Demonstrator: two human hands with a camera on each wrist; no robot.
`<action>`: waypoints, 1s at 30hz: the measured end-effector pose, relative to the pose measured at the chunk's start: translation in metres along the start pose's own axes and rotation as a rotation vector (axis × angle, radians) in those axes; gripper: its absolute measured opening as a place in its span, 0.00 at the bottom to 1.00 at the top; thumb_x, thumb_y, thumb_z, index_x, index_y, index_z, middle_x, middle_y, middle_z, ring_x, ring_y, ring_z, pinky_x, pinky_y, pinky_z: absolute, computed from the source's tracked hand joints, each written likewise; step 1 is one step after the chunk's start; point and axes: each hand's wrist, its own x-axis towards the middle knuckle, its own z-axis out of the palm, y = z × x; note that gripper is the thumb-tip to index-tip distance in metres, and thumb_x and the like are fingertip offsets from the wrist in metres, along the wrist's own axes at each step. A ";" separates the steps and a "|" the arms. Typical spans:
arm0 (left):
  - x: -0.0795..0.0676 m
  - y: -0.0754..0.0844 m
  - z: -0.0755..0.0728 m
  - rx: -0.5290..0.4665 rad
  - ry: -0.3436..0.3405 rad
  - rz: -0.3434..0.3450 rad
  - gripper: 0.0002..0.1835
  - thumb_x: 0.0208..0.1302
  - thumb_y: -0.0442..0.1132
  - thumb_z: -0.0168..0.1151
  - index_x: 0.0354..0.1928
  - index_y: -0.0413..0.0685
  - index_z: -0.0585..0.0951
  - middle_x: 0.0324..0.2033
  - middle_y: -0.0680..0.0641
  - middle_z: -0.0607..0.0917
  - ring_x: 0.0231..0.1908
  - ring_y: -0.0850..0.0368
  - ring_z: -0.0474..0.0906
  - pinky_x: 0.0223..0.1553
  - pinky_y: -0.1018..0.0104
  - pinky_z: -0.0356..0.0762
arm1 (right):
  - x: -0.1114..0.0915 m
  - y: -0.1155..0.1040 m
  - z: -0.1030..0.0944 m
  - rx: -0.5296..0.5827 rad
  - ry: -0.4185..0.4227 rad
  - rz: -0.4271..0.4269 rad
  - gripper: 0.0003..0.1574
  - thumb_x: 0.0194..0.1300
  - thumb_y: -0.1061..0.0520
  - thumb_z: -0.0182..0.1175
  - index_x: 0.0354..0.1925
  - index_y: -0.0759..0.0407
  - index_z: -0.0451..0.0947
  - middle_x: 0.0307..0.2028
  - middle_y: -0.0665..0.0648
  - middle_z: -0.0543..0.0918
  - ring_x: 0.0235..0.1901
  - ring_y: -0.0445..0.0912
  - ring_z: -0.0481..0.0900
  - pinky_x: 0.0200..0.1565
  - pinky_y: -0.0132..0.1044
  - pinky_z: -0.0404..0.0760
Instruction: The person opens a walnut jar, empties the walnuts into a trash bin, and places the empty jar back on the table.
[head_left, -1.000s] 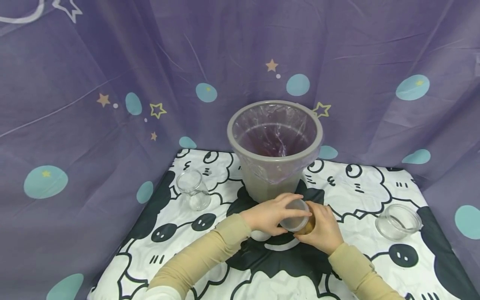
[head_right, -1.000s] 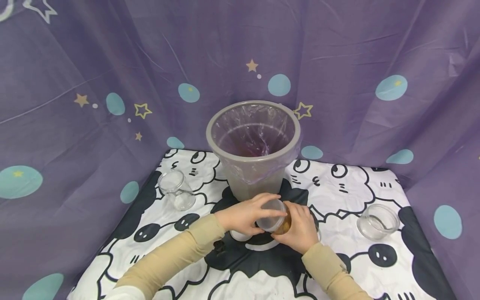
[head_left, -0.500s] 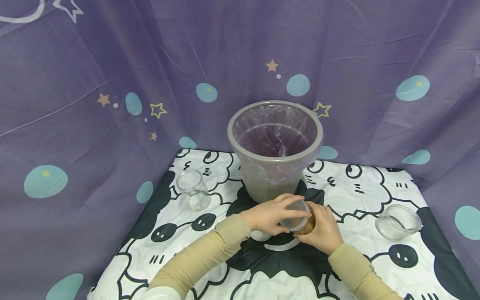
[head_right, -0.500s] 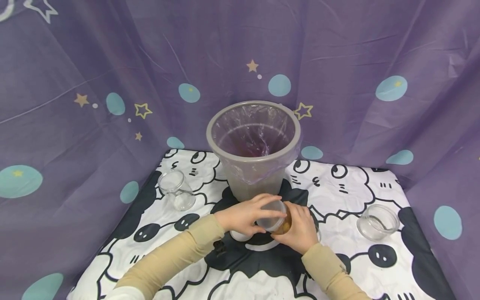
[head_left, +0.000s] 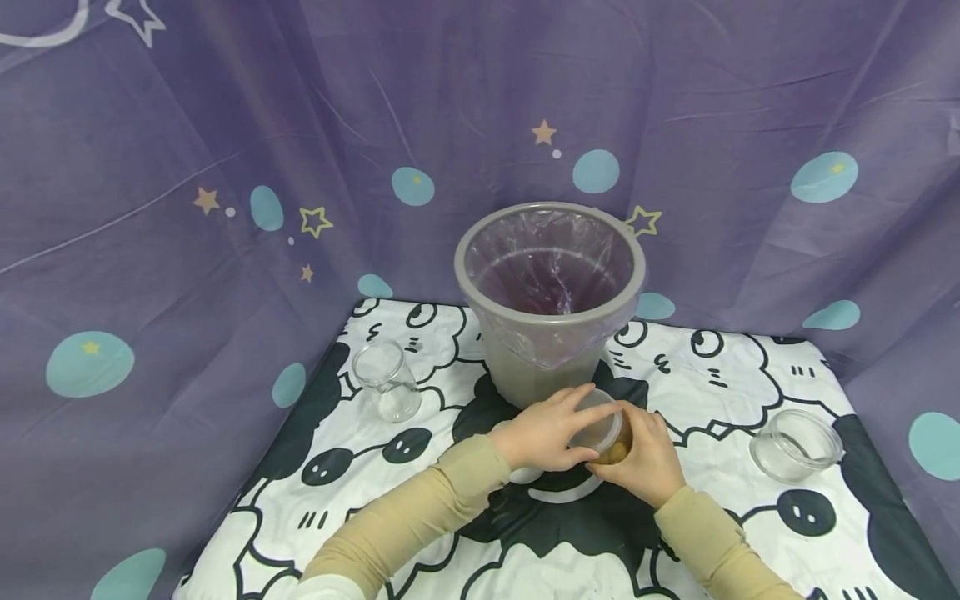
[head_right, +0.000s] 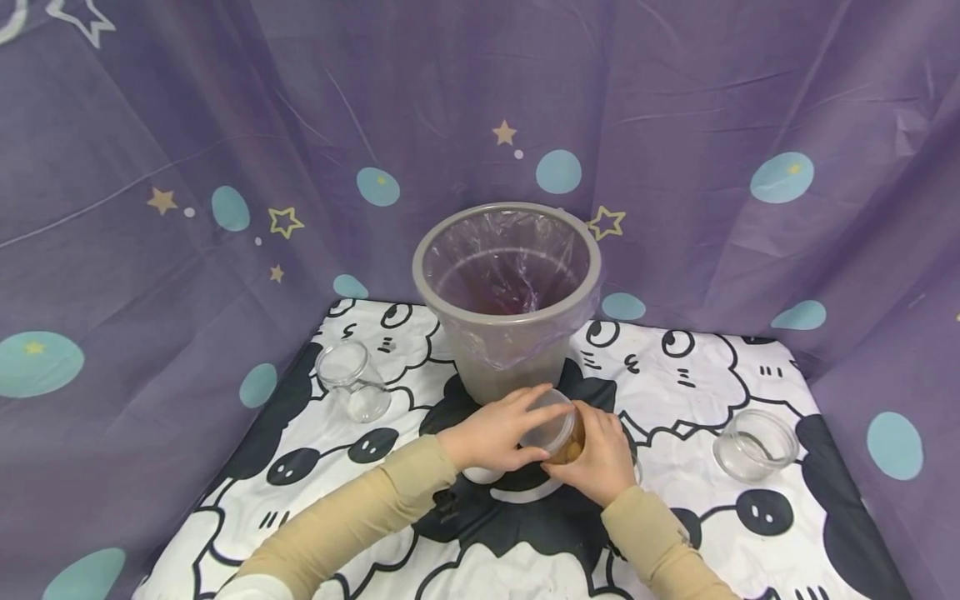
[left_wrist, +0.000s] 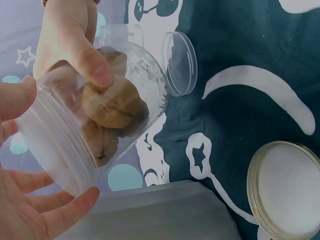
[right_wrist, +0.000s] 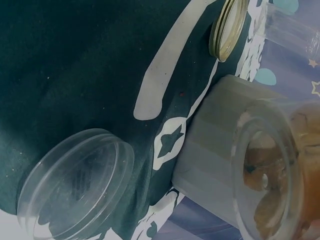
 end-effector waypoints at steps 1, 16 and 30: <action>0.000 0.001 0.000 -0.004 0.006 -0.010 0.37 0.64 0.55 0.59 0.72 0.65 0.56 0.69 0.37 0.60 0.66 0.40 0.63 0.56 0.54 0.76 | 0.000 0.000 0.000 0.003 -0.004 0.004 0.57 0.26 0.52 0.81 0.55 0.69 0.68 0.47 0.67 0.79 0.43 0.60 0.72 0.45 0.54 0.74; 0.001 -0.002 0.003 -0.061 0.085 -0.031 0.37 0.58 0.58 0.63 0.68 0.62 0.65 0.60 0.40 0.69 0.56 0.46 0.73 0.50 0.63 0.78 | -0.001 0.002 0.002 0.015 -0.036 0.018 0.56 0.27 0.51 0.81 0.56 0.68 0.69 0.45 0.66 0.80 0.44 0.60 0.73 0.49 0.55 0.71; 0.001 0.000 0.006 -0.010 0.099 -0.111 0.42 0.56 0.65 0.60 0.70 0.57 0.62 0.47 0.43 0.75 0.36 0.56 0.78 0.36 0.69 0.79 | -0.001 0.001 0.002 -0.010 -0.052 0.009 0.58 0.27 0.49 0.81 0.56 0.68 0.69 0.46 0.64 0.80 0.44 0.58 0.73 0.45 0.53 0.73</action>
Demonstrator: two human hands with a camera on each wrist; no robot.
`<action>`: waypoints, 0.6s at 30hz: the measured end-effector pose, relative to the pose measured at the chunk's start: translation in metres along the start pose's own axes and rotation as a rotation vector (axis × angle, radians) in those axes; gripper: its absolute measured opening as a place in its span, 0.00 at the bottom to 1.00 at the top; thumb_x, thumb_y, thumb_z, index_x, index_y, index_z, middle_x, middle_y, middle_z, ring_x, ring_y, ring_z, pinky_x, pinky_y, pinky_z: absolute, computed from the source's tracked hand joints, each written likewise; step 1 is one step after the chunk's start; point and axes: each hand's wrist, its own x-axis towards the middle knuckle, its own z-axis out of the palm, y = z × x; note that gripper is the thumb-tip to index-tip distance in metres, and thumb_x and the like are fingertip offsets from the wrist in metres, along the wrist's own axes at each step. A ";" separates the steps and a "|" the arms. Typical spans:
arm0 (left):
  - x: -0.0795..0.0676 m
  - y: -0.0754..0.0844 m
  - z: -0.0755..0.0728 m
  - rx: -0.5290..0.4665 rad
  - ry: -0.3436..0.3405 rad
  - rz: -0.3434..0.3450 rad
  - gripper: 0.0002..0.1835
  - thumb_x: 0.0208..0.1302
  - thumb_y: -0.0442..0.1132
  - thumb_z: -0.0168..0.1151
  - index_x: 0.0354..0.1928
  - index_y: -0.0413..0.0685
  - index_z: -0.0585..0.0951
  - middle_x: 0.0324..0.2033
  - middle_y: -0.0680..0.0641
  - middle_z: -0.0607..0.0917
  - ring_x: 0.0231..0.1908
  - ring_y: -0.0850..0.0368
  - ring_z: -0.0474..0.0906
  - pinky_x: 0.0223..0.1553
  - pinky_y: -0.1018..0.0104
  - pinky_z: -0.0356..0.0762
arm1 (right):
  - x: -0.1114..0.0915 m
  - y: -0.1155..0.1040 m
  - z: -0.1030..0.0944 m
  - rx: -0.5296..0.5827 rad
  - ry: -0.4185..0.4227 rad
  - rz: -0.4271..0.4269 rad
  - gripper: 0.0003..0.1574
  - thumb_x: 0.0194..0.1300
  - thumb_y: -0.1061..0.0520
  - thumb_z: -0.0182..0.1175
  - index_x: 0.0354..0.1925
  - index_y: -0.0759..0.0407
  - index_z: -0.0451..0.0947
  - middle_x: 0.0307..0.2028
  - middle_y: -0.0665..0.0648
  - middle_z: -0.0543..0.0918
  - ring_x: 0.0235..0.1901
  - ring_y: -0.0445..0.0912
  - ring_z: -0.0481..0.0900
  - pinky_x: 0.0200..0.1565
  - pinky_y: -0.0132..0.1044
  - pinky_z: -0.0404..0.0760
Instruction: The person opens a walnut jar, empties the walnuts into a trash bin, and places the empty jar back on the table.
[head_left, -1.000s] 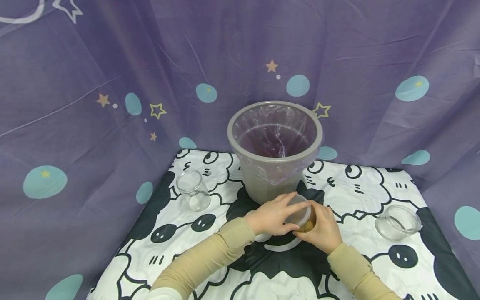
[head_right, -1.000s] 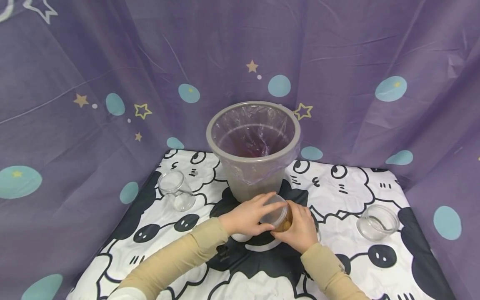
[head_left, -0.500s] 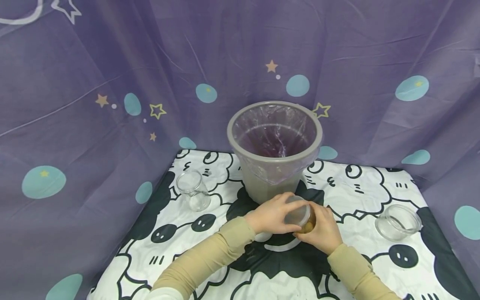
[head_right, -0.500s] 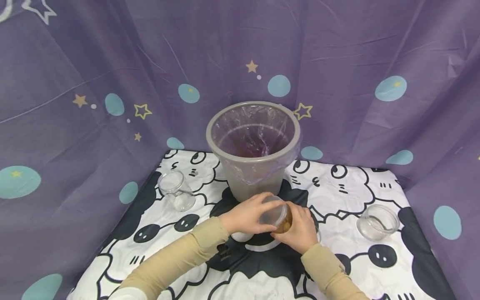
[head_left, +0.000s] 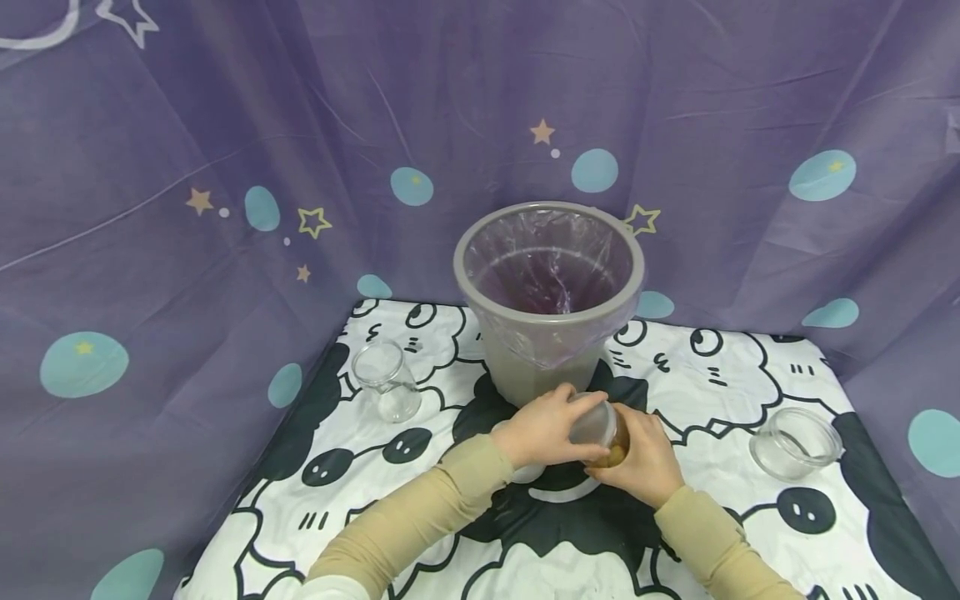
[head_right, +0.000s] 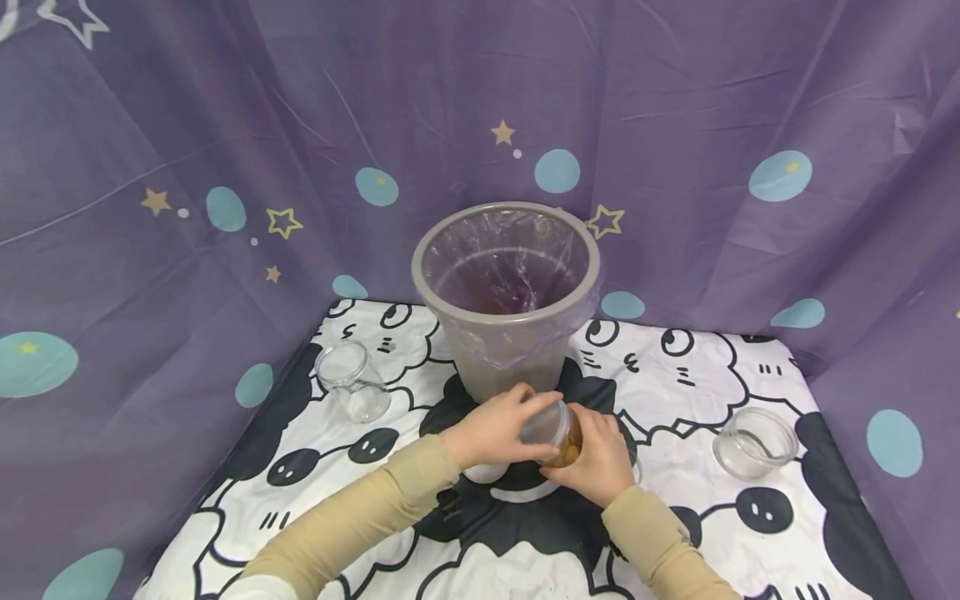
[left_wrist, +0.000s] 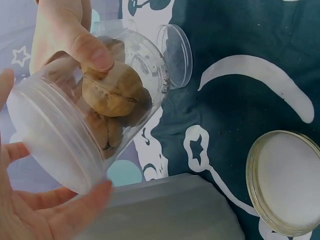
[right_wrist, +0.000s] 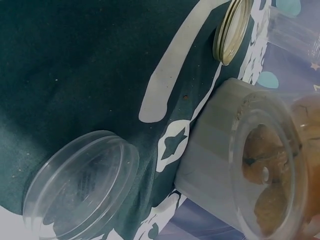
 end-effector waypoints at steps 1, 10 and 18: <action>-0.001 0.000 0.000 0.009 -0.011 0.004 0.44 0.56 0.66 0.60 0.71 0.58 0.59 0.51 0.42 0.74 0.40 0.55 0.79 0.38 0.68 0.80 | 0.000 0.000 0.000 -0.001 0.004 -0.008 0.58 0.27 0.49 0.81 0.56 0.68 0.69 0.46 0.65 0.80 0.44 0.58 0.73 0.46 0.53 0.73; -0.004 -0.007 -0.006 0.027 -0.168 0.244 0.51 0.52 0.54 0.70 0.74 0.60 0.51 0.73 0.43 0.45 0.72 0.42 0.48 0.63 0.59 0.69 | 0.000 0.001 -0.002 -0.009 -0.005 -0.051 0.61 0.23 0.48 0.82 0.56 0.70 0.68 0.47 0.67 0.79 0.45 0.59 0.74 0.49 0.54 0.73; -0.004 -0.012 -0.010 0.045 -0.194 0.296 0.43 0.54 0.38 0.69 0.71 0.59 0.59 0.73 0.43 0.49 0.70 0.43 0.52 0.59 0.66 0.72 | 0.000 0.002 -0.001 0.002 -0.007 -0.062 0.61 0.24 0.48 0.82 0.56 0.69 0.69 0.46 0.65 0.80 0.45 0.57 0.75 0.50 0.52 0.71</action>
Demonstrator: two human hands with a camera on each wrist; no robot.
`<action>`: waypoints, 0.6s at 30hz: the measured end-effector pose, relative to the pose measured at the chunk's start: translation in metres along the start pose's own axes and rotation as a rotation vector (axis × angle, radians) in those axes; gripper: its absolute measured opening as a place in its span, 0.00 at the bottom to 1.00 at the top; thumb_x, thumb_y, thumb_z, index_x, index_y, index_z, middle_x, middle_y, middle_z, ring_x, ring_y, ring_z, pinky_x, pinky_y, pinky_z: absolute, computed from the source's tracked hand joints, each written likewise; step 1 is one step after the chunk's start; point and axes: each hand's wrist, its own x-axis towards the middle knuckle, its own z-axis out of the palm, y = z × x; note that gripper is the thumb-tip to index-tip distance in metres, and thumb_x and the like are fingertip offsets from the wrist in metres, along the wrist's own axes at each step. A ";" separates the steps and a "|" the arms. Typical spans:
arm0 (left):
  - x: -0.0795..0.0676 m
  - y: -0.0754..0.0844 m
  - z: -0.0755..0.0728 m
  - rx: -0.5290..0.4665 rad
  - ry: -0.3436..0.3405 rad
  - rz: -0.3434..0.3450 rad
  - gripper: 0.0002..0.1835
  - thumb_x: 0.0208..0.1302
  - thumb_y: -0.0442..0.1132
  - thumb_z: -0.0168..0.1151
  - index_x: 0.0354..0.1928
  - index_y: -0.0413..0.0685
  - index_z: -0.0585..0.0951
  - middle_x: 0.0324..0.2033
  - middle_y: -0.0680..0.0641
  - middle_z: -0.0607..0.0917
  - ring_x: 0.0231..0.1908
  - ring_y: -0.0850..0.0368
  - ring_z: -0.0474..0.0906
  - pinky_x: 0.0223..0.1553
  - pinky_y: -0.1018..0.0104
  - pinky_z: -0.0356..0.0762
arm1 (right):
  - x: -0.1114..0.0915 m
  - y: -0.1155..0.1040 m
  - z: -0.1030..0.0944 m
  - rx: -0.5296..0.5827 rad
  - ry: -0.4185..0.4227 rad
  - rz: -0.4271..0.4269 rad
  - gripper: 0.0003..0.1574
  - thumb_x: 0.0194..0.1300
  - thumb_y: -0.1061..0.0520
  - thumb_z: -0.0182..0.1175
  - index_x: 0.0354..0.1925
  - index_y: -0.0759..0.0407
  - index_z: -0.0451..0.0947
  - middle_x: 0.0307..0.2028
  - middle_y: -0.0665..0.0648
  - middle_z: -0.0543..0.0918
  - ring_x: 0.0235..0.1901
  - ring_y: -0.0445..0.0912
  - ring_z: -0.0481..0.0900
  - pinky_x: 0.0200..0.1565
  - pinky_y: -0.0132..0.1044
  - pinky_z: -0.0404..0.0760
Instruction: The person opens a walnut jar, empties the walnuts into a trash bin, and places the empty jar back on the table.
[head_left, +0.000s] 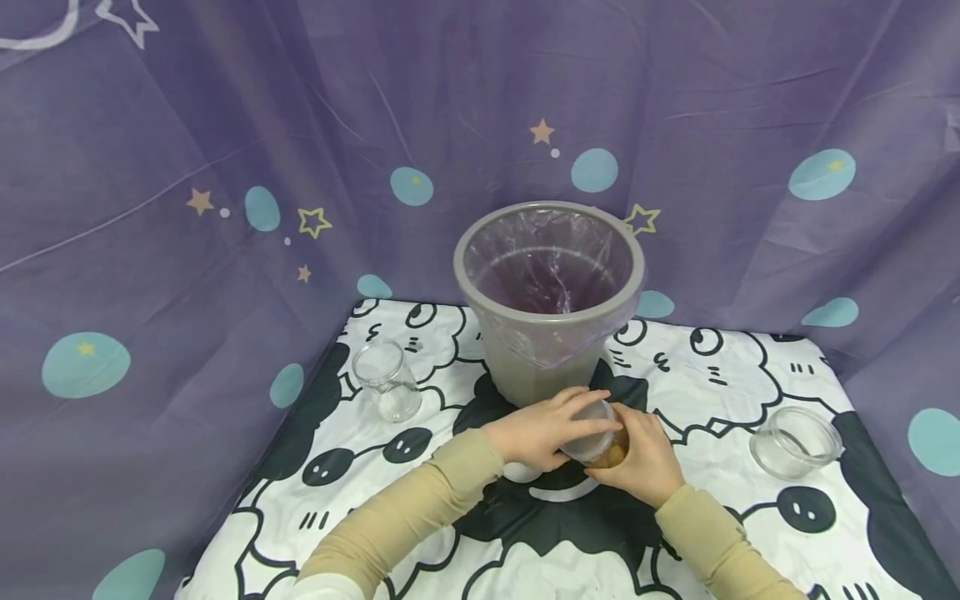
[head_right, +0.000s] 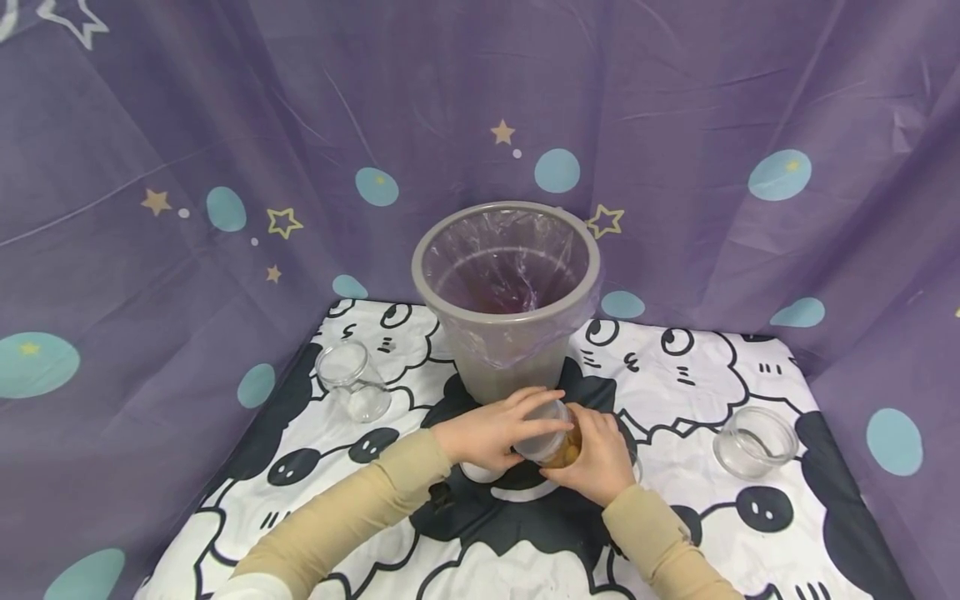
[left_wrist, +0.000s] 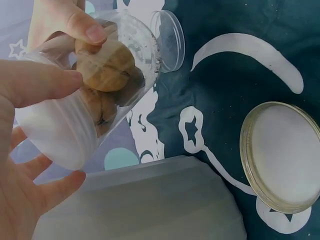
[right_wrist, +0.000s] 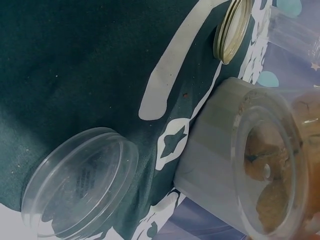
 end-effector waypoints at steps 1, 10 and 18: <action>0.000 0.000 -0.001 -0.003 0.002 -0.001 0.43 0.54 0.37 0.69 0.71 0.59 0.60 0.72 0.43 0.50 0.70 0.43 0.52 0.59 0.66 0.72 | 0.000 0.000 0.000 0.000 0.003 -0.003 0.60 0.24 0.48 0.82 0.56 0.69 0.69 0.46 0.64 0.80 0.45 0.57 0.75 0.49 0.52 0.71; 0.003 0.003 -0.003 -0.013 0.070 -0.075 0.41 0.50 0.50 0.73 0.67 0.59 0.66 0.65 0.42 0.63 0.62 0.47 0.65 0.50 0.67 0.78 | -0.002 0.003 0.003 -0.024 0.040 -0.023 0.60 0.21 0.47 0.82 0.55 0.68 0.70 0.44 0.64 0.81 0.43 0.57 0.74 0.46 0.51 0.72; 0.005 0.001 0.002 -0.059 0.137 -0.157 0.44 0.46 0.56 0.73 0.67 0.61 0.67 0.56 0.44 0.69 0.53 0.51 0.73 0.49 0.68 0.77 | -0.002 0.001 0.002 -0.020 0.040 -0.017 0.59 0.23 0.48 0.82 0.55 0.67 0.70 0.44 0.64 0.80 0.42 0.57 0.74 0.44 0.51 0.74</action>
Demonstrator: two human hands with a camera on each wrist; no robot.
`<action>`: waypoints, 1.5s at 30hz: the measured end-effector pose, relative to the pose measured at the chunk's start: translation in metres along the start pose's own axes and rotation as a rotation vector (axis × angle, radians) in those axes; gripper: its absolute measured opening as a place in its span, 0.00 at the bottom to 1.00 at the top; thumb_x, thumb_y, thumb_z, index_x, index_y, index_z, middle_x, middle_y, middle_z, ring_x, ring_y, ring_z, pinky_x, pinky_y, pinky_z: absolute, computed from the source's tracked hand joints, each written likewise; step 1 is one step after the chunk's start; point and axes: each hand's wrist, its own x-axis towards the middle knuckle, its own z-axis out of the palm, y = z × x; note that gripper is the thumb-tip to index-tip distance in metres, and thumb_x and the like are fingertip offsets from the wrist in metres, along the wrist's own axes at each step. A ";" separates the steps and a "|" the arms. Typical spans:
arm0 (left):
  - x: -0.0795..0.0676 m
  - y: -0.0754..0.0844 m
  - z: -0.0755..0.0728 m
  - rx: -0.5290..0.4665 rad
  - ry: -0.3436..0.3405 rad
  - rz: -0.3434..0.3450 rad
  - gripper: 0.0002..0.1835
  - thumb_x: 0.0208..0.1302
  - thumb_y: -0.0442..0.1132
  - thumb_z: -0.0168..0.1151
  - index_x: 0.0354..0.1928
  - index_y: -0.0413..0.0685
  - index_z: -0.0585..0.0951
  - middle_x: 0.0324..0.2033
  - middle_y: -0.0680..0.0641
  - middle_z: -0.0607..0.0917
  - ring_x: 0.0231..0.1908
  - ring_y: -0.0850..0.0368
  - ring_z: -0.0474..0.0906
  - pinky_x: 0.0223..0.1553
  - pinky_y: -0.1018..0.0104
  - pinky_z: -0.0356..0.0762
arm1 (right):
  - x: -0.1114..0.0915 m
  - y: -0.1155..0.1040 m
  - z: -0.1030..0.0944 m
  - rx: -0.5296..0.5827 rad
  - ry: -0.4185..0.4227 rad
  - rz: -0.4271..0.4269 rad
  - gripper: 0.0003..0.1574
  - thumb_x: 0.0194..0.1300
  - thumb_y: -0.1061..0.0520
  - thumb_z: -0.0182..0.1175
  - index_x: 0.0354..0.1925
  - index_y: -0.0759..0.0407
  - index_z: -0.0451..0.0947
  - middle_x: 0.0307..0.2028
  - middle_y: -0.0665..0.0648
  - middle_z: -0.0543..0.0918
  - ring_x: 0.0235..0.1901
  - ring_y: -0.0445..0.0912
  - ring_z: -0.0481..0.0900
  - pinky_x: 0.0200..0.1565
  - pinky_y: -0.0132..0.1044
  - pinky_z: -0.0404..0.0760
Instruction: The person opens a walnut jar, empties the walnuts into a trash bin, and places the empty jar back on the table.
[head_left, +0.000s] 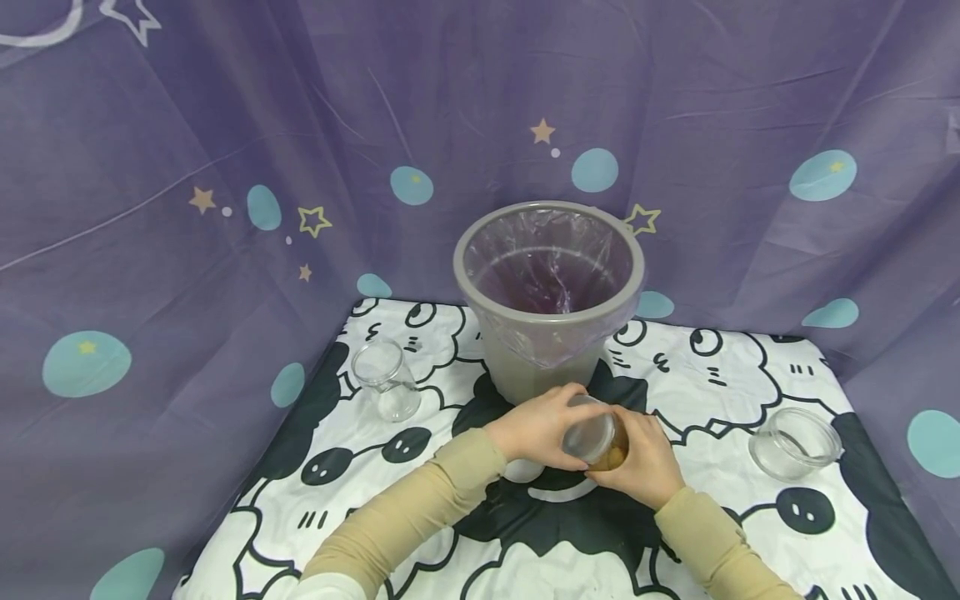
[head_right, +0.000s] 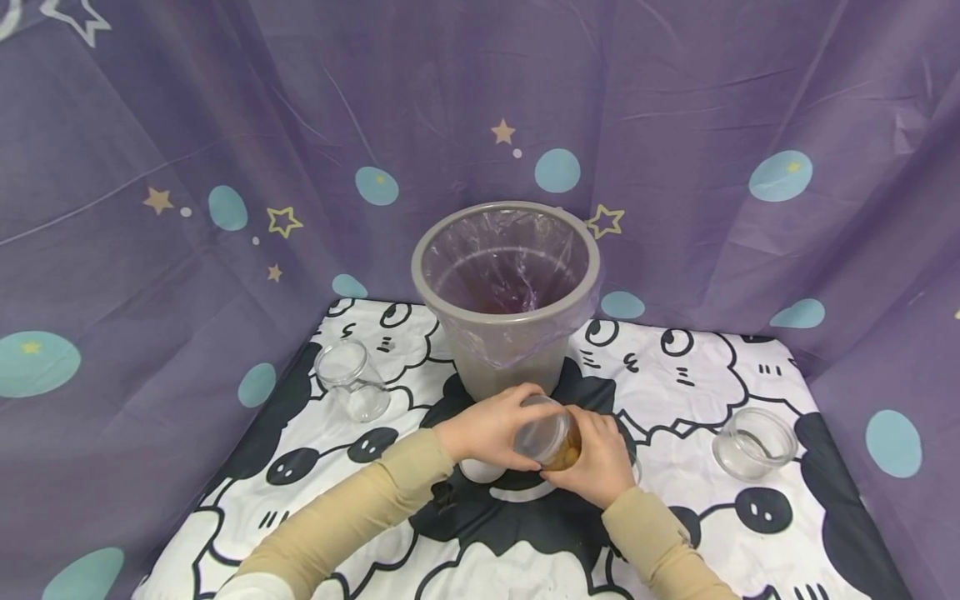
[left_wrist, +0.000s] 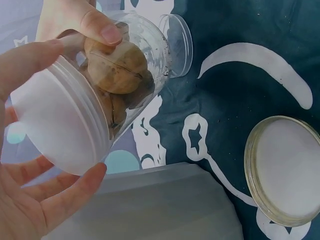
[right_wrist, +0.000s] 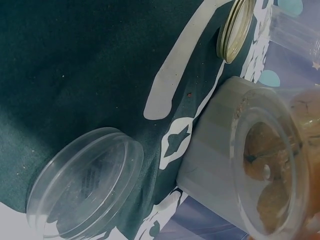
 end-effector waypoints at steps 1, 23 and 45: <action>0.000 0.000 0.001 -0.004 0.006 -0.013 0.44 0.46 0.57 0.73 0.67 0.60 0.67 0.55 0.45 0.70 0.51 0.52 0.74 0.48 0.68 0.77 | 0.000 0.000 0.000 0.001 -0.004 0.005 0.59 0.23 0.48 0.82 0.55 0.66 0.70 0.44 0.64 0.80 0.42 0.57 0.74 0.43 0.51 0.75; -0.004 0.001 -0.001 0.019 -0.106 0.159 0.49 0.50 0.51 0.73 0.72 0.61 0.57 0.73 0.45 0.45 0.72 0.42 0.45 0.65 0.61 0.66 | -0.001 0.000 -0.003 0.013 -0.052 0.030 0.61 0.25 0.49 0.82 0.58 0.67 0.68 0.47 0.66 0.79 0.47 0.60 0.73 0.49 0.57 0.74; -0.001 0.000 0.004 0.050 0.040 0.057 0.39 0.48 0.56 0.71 0.64 0.62 0.70 0.61 0.47 0.67 0.58 0.51 0.68 0.43 0.67 0.80 | -0.002 -0.001 -0.002 -0.002 -0.042 0.027 0.59 0.25 0.48 0.82 0.57 0.66 0.69 0.45 0.64 0.80 0.44 0.56 0.73 0.43 0.51 0.76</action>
